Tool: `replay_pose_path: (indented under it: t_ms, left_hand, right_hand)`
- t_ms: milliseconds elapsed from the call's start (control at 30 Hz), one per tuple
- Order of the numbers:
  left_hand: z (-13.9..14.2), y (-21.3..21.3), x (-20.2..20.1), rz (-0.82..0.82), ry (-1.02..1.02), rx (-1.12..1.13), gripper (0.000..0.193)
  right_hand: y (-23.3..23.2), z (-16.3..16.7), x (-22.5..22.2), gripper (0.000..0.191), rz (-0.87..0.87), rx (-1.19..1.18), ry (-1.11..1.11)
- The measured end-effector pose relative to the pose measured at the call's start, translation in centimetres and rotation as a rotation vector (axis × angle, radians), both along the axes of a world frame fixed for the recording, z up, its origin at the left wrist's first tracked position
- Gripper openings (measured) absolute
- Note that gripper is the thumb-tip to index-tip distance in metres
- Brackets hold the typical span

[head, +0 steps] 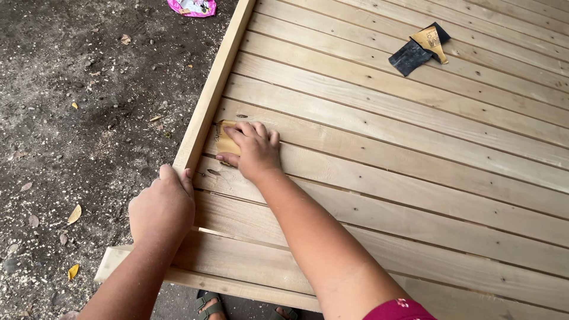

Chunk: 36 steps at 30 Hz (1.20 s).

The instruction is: The person sands the slatted wooden surface of a large furniture frame by hand, rubbing a folded piece of sandpaper back and forth across the boards. They work over different sections of the panel, steadying the frame with their other hand, and finally rest both hands on the sanded surface.

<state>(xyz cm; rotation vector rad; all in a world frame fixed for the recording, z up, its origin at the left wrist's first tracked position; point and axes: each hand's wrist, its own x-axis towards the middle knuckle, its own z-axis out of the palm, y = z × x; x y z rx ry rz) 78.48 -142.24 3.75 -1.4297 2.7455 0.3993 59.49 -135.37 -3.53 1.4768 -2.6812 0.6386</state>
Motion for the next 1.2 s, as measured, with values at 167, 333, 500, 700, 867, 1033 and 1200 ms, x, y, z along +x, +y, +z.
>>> replay_pose_path:
  t_ms: [167, 333, 500, 700, 867, 1033, 1200]
  left_hand:
    - [0.3, 0.3, 0.1, 0.033, -0.020, 0.048, 0.048]
    - [0.5, 0.8, 0.2, 0.016, 0.018, 0.006, 0.048]
    - [-0.4, 0.4, 0.3, 0.058, 0.001, 0.019, 0.050]
    - [-2.2, -2.1, -1.8, 0.092, 0.068, 0.181, 0.053]
    - [-2.4, -5.1, -7.2, 0.005, 0.105, 0.181, 0.053]
    - [-1.8, -6.2, -10.8, 0.005, 0.110, 0.191, 0.050]
    - [-1.0, -5.7, -11.0, -0.015, 0.114, 0.152, 0.046]
  right_hand:
    - [4.3, -0.3, -1.1, 0.071, -0.060, 0.029, 0.042]
    - [16.0, -0.4, -5.1, 0.065, -0.193, 0.077, 0.112]
    - [27.9, 0.0, -8.4, 0.060, -0.380, 0.176, 0.178]
    - [29.3, -1.1, -10.8, 0.061, -0.412, 0.072, 0.198]
    - [25.7, 0.1, -14.0, 0.056, -0.303, 0.119, 0.163]
    - [21.8, 1.8, -15.4, 0.062, -0.175, 0.176, 0.003]
    - [13.5, 0.7, -13.6, 0.065, -0.043, 0.125, -0.042]
